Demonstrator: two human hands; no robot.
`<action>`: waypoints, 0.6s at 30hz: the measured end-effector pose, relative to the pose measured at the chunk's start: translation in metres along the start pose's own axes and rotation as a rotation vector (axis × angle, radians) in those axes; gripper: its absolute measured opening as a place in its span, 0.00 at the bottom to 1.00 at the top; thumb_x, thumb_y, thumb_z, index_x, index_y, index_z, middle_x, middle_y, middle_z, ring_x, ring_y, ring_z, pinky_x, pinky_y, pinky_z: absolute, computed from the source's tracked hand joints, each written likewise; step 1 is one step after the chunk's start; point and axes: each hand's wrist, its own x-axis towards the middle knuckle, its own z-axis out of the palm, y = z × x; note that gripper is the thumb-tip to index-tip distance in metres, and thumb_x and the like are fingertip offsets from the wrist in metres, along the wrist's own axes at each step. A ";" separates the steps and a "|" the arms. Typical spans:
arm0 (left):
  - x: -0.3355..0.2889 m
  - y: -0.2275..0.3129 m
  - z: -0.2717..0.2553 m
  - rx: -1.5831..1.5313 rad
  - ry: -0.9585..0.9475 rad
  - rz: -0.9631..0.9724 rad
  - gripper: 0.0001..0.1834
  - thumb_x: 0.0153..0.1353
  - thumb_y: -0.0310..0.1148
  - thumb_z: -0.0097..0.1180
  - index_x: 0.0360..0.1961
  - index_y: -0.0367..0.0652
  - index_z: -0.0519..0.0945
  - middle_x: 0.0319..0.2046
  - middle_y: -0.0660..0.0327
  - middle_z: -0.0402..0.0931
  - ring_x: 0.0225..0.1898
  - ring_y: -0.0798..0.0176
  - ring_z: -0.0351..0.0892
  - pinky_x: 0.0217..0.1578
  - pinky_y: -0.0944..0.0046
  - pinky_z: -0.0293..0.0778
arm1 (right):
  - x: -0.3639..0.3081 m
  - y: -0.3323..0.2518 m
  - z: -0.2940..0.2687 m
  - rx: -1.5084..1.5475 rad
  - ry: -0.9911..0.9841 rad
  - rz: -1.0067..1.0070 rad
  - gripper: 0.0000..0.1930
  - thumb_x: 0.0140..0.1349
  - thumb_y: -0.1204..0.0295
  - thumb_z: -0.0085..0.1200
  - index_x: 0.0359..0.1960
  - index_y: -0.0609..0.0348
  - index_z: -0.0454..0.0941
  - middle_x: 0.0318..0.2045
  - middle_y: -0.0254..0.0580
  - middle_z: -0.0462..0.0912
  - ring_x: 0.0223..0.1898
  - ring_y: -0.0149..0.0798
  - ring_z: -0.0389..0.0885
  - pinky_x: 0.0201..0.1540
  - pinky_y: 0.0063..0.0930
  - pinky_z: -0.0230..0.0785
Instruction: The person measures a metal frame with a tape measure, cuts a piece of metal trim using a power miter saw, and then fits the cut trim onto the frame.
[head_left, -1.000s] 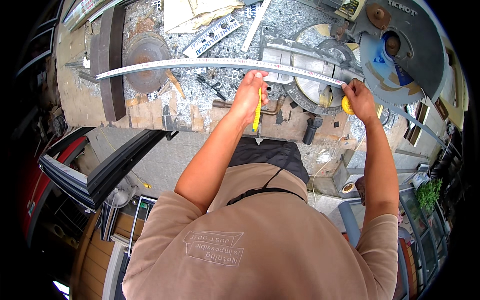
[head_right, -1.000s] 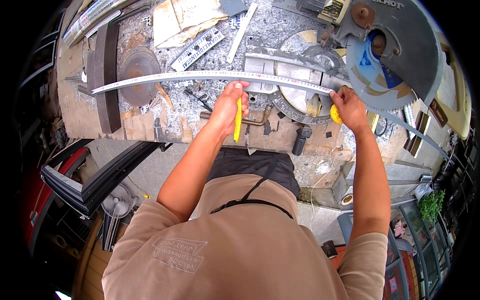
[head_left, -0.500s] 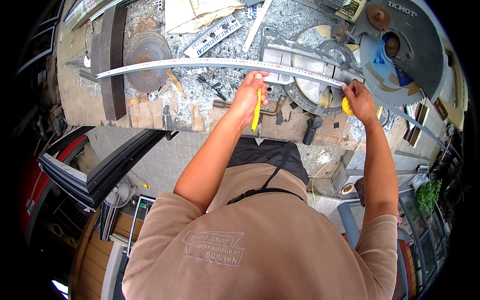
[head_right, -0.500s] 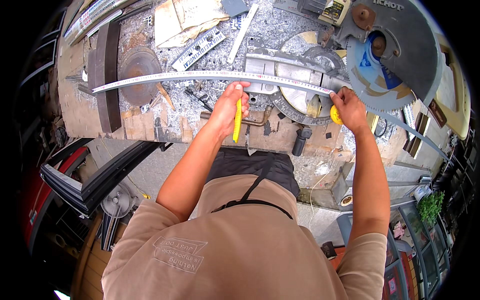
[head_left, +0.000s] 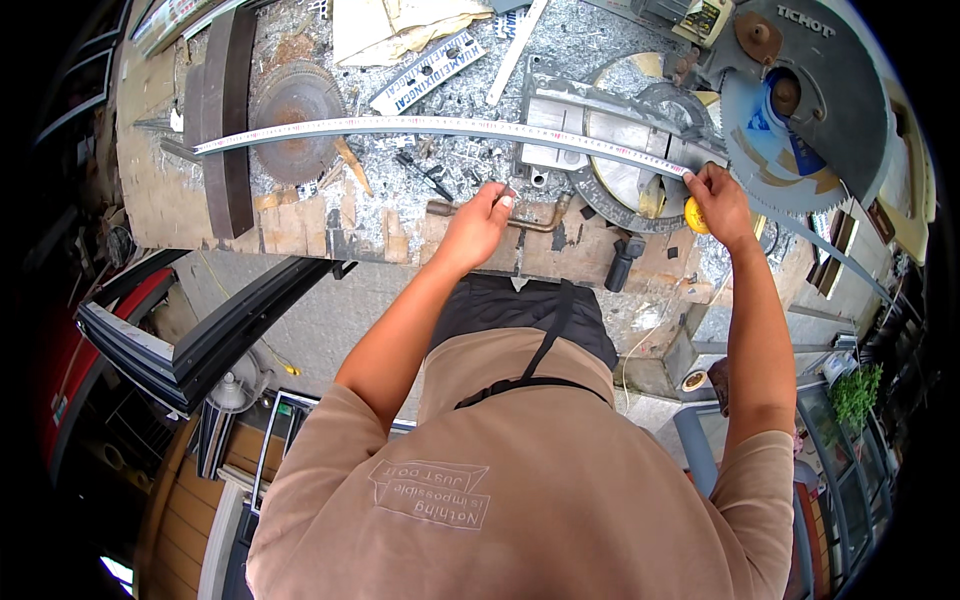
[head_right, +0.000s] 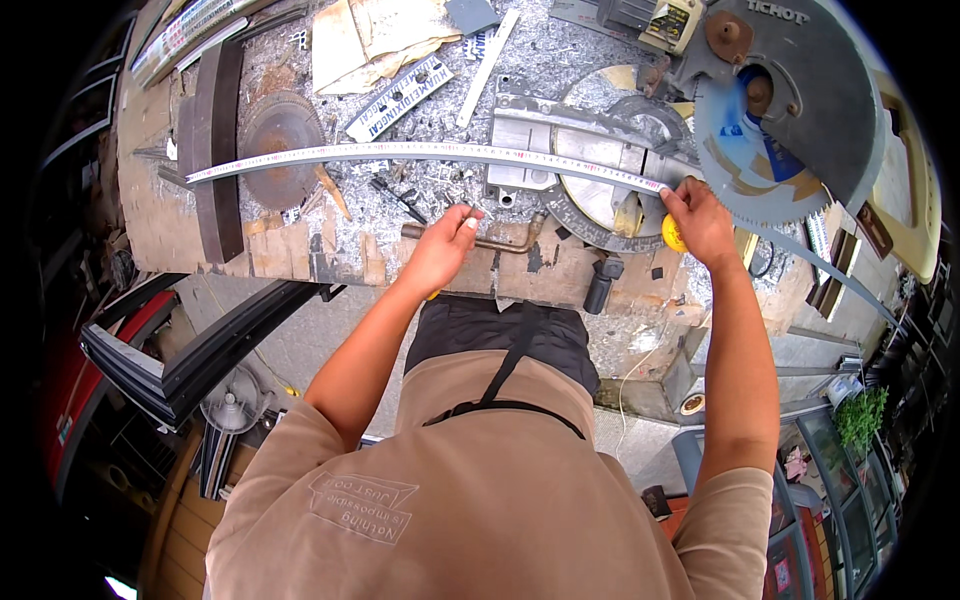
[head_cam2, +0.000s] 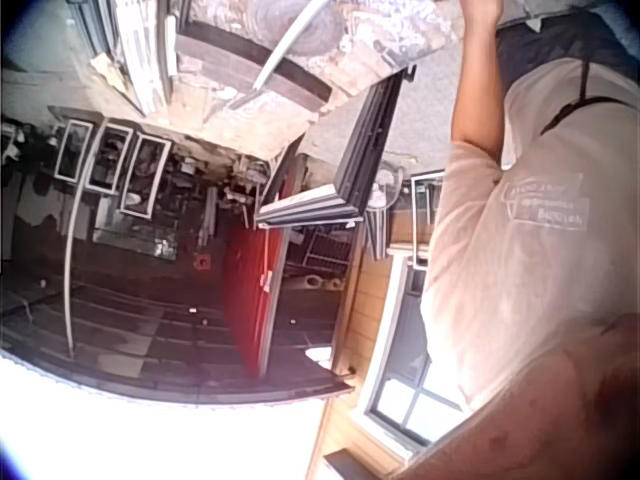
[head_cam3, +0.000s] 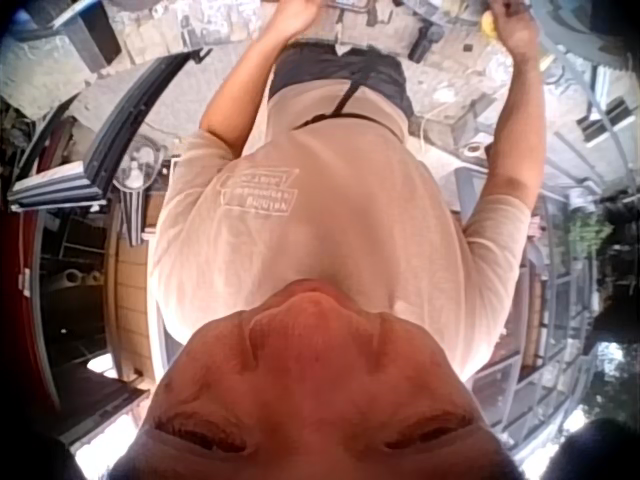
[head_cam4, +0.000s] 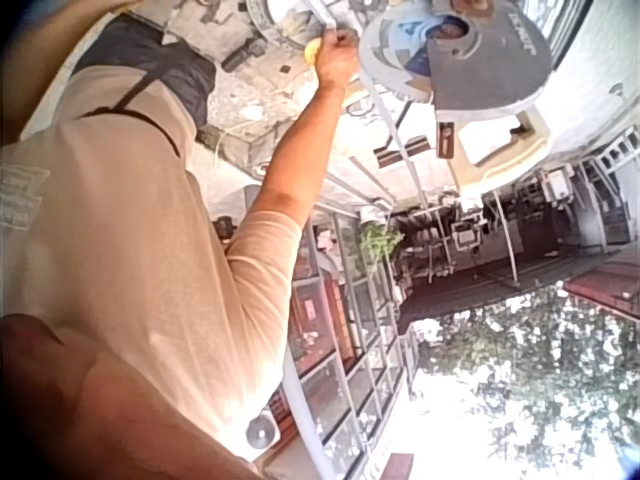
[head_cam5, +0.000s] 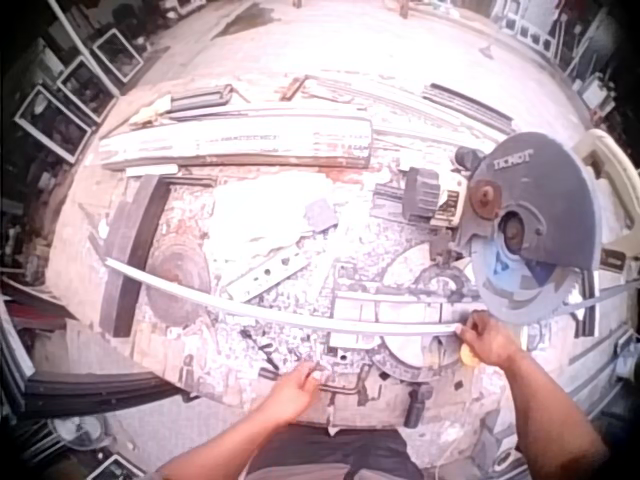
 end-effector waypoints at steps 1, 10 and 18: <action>-0.006 -0.009 -0.002 0.155 0.024 0.051 0.15 0.79 0.39 0.51 0.58 0.41 0.78 0.39 0.51 0.84 0.41 0.45 0.85 0.45 0.49 0.79 | 0.000 0.000 0.000 0.000 0.001 -0.003 0.23 0.73 0.48 0.58 0.37 0.59 0.80 0.38 0.51 0.86 0.43 0.59 0.84 0.49 0.47 0.73; -0.038 -0.045 -0.015 0.686 0.062 0.303 0.17 0.68 0.34 0.62 0.56 0.43 0.82 0.44 0.48 0.83 0.52 0.40 0.81 0.55 0.43 0.75 | -0.001 -0.003 -0.001 -0.009 0.030 -0.037 0.23 0.73 0.49 0.58 0.35 0.61 0.80 0.35 0.52 0.86 0.41 0.59 0.84 0.46 0.48 0.73; -0.075 0.013 -0.014 0.524 0.358 0.520 0.18 0.65 0.25 0.63 0.56 0.42 0.83 0.49 0.50 0.82 0.54 0.45 0.81 0.58 0.49 0.76 | 0.001 0.005 0.004 -0.003 0.055 -0.082 0.24 0.72 0.48 0.58 0.36 0.60 0.81 0.36 0.53 0.87 0.41 0.59 0.85 0.47 0.49 0.74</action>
